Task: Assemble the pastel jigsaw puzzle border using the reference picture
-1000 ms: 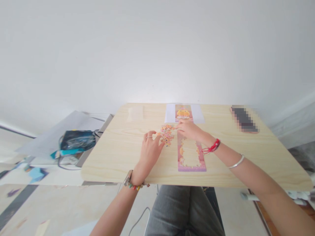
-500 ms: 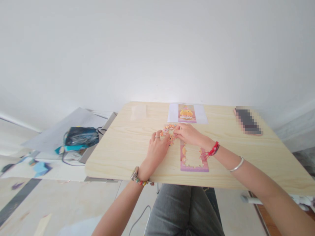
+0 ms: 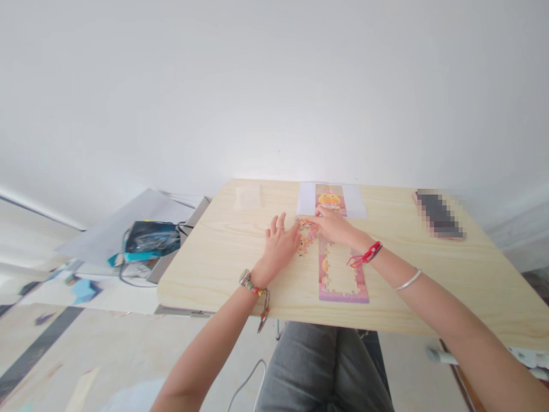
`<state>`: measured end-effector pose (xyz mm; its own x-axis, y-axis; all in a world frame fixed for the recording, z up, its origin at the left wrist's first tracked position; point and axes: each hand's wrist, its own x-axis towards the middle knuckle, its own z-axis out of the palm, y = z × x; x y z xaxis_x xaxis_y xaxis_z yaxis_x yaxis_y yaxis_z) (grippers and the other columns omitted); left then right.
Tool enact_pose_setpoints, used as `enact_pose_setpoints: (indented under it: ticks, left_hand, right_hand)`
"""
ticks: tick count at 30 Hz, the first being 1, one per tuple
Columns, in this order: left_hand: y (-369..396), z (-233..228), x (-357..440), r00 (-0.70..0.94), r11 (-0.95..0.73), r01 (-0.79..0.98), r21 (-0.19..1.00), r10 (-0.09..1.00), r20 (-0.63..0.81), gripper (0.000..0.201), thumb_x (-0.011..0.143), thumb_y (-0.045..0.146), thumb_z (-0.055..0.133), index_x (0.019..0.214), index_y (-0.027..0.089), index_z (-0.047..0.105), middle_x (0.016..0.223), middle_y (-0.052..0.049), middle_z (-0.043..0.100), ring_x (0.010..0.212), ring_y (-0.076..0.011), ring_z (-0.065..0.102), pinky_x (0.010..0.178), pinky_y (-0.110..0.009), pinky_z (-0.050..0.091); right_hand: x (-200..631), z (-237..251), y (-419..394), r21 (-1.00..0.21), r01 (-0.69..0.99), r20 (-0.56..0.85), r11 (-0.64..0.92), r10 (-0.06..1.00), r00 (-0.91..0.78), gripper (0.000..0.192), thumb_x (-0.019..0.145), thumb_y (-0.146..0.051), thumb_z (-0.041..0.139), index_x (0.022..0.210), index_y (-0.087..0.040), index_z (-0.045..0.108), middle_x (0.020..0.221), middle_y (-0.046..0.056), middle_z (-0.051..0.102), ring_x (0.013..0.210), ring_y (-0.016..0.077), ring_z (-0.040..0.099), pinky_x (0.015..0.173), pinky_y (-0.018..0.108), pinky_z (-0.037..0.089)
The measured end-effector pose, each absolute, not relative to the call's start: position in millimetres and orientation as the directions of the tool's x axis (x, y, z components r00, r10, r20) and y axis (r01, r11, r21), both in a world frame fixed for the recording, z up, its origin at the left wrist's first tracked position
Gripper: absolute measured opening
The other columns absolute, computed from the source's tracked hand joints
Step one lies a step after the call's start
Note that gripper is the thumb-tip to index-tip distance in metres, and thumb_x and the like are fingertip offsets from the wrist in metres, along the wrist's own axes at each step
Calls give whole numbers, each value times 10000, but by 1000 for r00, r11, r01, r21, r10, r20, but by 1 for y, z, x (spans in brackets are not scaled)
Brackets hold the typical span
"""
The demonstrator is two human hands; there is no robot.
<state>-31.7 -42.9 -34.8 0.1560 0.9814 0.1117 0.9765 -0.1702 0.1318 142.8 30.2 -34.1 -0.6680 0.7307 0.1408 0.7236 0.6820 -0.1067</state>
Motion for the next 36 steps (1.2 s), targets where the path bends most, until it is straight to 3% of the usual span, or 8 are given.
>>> enact_pose_setpoints:
  ticks: [5,9,15,22,29,33,36]
  left_hand:
    - [-39,-39,-28,208,-224,962,153,971,116,400,919,333,334,1316,329,384,1418,-153,248,1306,-366,212,926,-570,360]
    - [-37,-40,-27,221,-242,956,165,966,136,406,916,322,351,1321,344,375,1413,-145,255,1301,-358,223,931,-561,361]
    - [-41,-35,-28,215,-235,961,143,966,143,407,910,310,364,1315,342,379,1416,-141,253,1299,-359,232,920,-571,371]
    - [-67,-35,-37,126,-137,986,92,985,118,411,892,370,408,1283,249,441,1419,-171,271,1305,-366,240,931,-555,377]
    - [-79,-38,-31,53,-62,995,77,993,105,455,873,379,447,1282,181,434,1410,-195,298,1308,-361,249,948,-536,374]
    - [-70,-40,-25,54,-63,994,91,993,100,449,876,381,437,1287,202,432,1415,-186,296,1311,-367,241,940,-537,377]
    - [-61,-43,-22,71,-83,991,103,991,115,430,884,370,420,1285,216,437,1419,-183,291,1308,-368,249,937,-539,377]
  right_hand:
    - [158,-32,22,-86,760,187,644,759,-623,235,829,-102,426,865,-145,654,925,96,559,829,194,487,739,307,366]
    - [165,-26,14,-57,774,170,631,770,-615,263,839,-108,404,754,-147,650,873,104,574,833,217,501,745,336,380]
    - [182,-16,-6,-81,839,137,538,840,-525,229,869,-176,412,923,-160,634,943,105,543,826,207,519,715,323,393]
    - [192,-27,-53,-100,826,82,554,832,-548,197,856,-266,506,1003,-184,609,960,97,533,922,226,496,783,350,361]
    - [177,-22,-56,-65,821,117,567,821,-558,176,852,-298,520,821,-166,632,973,110,529,929,241,476,773,362,348]
    - [167,-20,-22,-95,782,165,615,785,-597,235,860,-257,497,1063,-191,598,1015,110,529,949,235,484,775,347,363]
    - [158,-24,6,-92,739,165,667,742,-650,347,852,-333,514,1167,-194,554,1074,129,514,975,244,485,801,353,371]
